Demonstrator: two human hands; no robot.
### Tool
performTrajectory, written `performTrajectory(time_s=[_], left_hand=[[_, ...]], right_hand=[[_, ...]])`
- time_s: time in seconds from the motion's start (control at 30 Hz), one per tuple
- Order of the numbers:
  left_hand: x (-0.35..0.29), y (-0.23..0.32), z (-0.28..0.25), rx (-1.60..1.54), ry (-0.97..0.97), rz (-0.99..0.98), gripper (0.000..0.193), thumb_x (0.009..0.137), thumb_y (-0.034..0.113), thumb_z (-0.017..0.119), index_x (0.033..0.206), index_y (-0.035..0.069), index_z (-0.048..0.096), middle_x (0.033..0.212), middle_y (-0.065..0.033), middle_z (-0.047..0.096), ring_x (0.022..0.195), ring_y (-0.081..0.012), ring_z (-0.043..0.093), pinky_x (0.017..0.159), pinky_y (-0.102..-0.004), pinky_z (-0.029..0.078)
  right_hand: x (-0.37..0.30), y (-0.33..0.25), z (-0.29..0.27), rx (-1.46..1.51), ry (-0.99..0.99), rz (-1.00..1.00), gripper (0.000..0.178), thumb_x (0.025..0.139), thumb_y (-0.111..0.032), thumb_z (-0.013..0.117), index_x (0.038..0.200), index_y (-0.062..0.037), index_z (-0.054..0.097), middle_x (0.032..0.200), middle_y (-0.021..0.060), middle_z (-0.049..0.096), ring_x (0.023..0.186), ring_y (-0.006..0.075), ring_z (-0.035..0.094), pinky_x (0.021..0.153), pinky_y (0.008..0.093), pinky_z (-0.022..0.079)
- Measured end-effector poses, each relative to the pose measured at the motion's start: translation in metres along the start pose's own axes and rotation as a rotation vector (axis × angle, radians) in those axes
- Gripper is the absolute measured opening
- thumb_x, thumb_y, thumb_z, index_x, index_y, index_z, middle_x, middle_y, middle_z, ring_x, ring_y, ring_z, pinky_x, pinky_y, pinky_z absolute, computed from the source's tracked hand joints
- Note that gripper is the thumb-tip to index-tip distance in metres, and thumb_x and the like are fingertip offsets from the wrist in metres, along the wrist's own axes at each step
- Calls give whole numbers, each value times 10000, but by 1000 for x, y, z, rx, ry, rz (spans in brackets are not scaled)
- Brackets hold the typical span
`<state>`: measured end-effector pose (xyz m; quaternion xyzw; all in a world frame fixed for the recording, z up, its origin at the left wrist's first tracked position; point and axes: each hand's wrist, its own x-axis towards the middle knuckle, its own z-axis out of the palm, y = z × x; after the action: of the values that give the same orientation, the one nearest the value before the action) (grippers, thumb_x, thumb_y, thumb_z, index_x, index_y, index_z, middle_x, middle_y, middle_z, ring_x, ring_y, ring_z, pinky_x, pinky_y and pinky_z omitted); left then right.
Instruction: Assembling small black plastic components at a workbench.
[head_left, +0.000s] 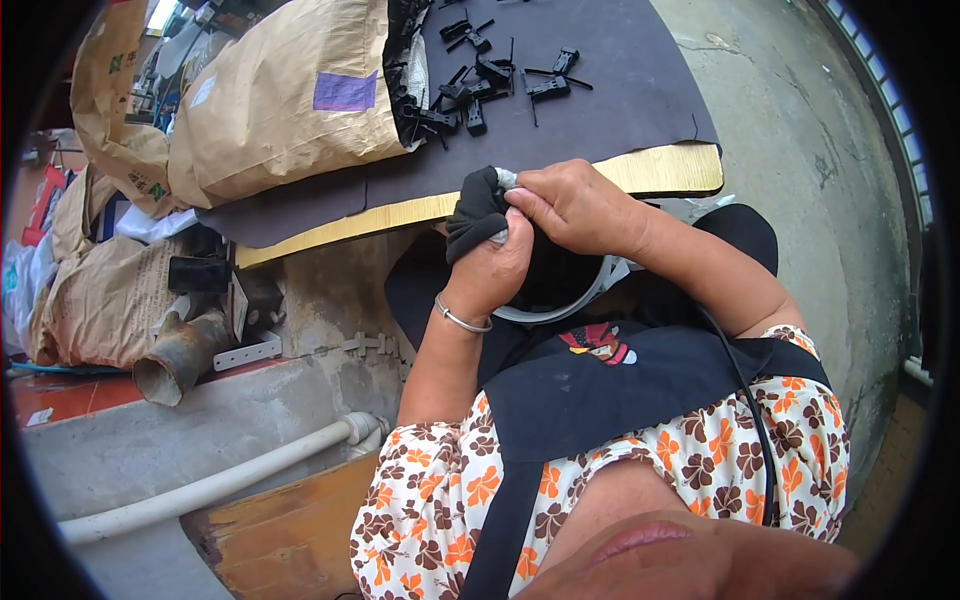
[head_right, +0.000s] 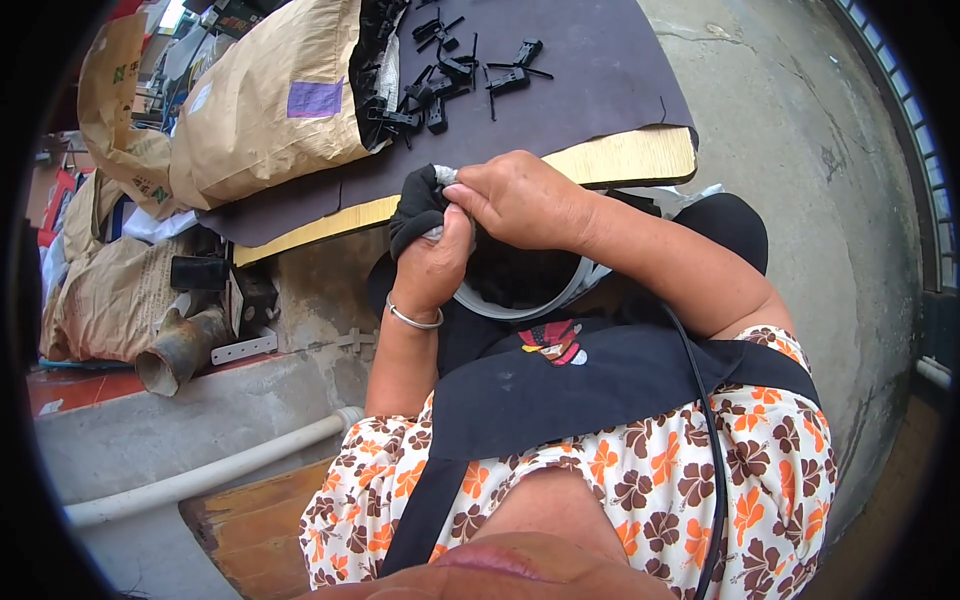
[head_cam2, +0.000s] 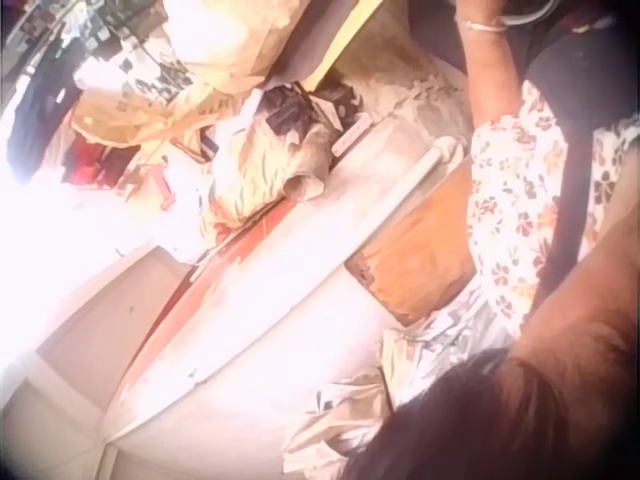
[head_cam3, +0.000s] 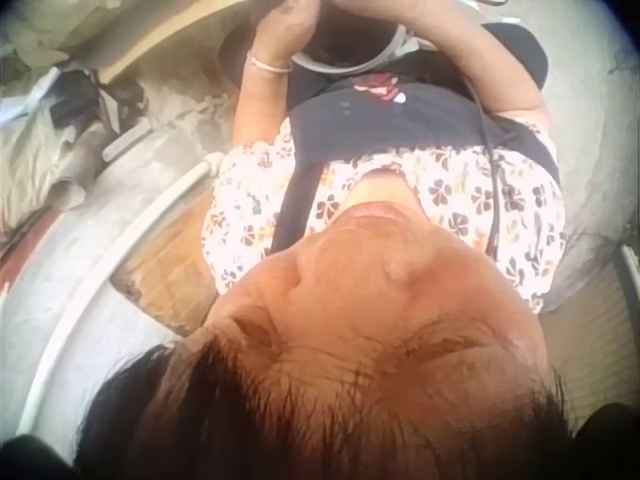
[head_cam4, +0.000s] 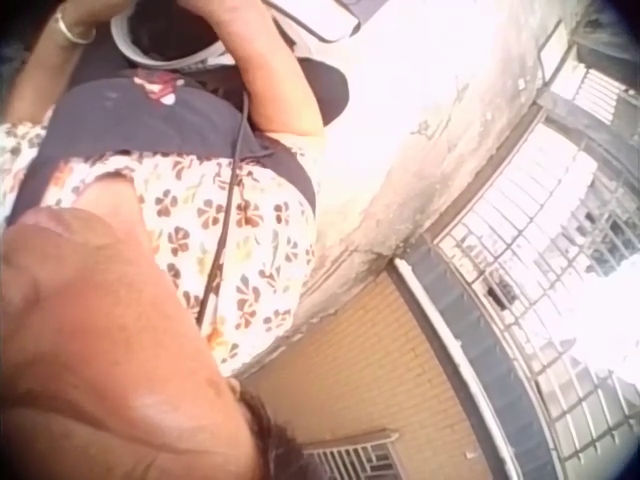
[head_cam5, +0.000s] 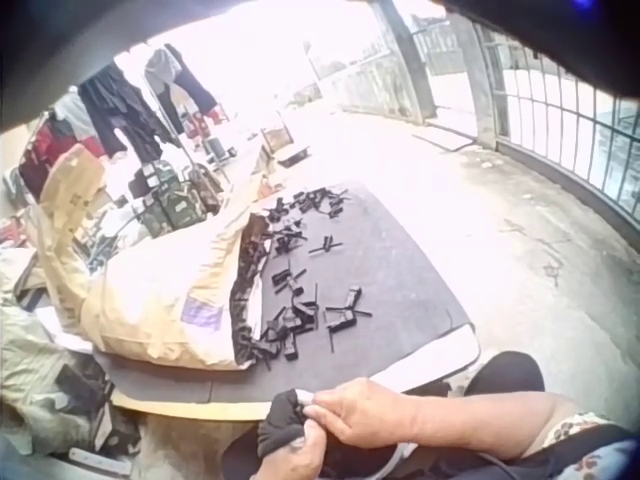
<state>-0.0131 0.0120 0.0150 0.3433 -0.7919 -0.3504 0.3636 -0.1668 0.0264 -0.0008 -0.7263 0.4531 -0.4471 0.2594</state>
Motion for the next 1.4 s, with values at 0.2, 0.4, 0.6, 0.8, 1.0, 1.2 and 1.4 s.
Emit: performTrajectory(time_s=[0.2, 0.4, 0.6, 0.8, 1.0, 1.2, 1.4], left_hand=[[-3, -2, -1, 148, 76, 111, 142, 812, 45, 500, 902, -34, 578, 886, -155, 564, 787, -294, 585, 704, -335, 460], [1, -10, -34, 478, -75, 121, 322, 804, 236, 643, 1050, 29, 633, 1036, -156, 629, 988, -312, 583, 871, -367, 449], [86, -29, -22, 743, 157, 356, 282, 819, 136, 543, 1066, 34, 635, 1069, -186, 618, 994, -344, 573, 895, -401, 429], [170, -65, -7, 839, -422, -105, 287, 774, 230, 472, 851, 17, 649, 922, -198, 639, 870, -340, 610, 817, -379, 461], [118, -44, 12, 781, -358, 234, 278, 736, 67, 497, 998, 81, 590, 940, -167, 608, 882, -349, 580, 798, -426, 462], [102, -24, -3, 500, -231, 373, 443, 697, 44, 514, 1131, 69, 597, 1103, -164, 599, 1030, -323, 556, 937, -379, 423], [94, -1, -33, 726, 195, 691, 278, 842, 51, 578, 1111, -17, 599, 982, -98, 658, 791, -168, 606, 746, -263, 479]], right_hand=[[10, 3, -10, 307, -248, 164, 308, 918, -234, 539, 771, 37, 537, 598, 172, 485, 543, 242, 455, 554, 358, 412], [26, 39, -59, -332, 222, 272, 259, 855, -260, 593, 929, -14, 612, 817, 180, 649, 766, 335, 628, 704, 390, 494], [31, 47, -52, -634, 93, 297, 314, 885, -202, 545, 1173, -81, 518, 935, 181, 650, 895, 336, 620, 791, 401, 493], [32, 47, -48, -695, -37, 384, 279, 890, -199, 524, 1145, -87, 506, 904, 171, 649, 885, 338, 617, 774, 423, 487], [16, 37, -62, -627, -162, 292, 222, 836, -186, 572, 993, -41, 511, 821, 178, 627, 824, 358, 604, 718, 442, 475], [-12, 10, -86, -626, -203, 273, 209, 783, -165, 608, 905, -27, 510, 797, 181, 613, 801, 365, 596, 691, 438, 464], [-20, 11, -97, -717, 81, 246, 202, 784, -147, 631, 881, -26, 501, 739, 162, 584, 703, 349, 578, 642, 422, 460]])
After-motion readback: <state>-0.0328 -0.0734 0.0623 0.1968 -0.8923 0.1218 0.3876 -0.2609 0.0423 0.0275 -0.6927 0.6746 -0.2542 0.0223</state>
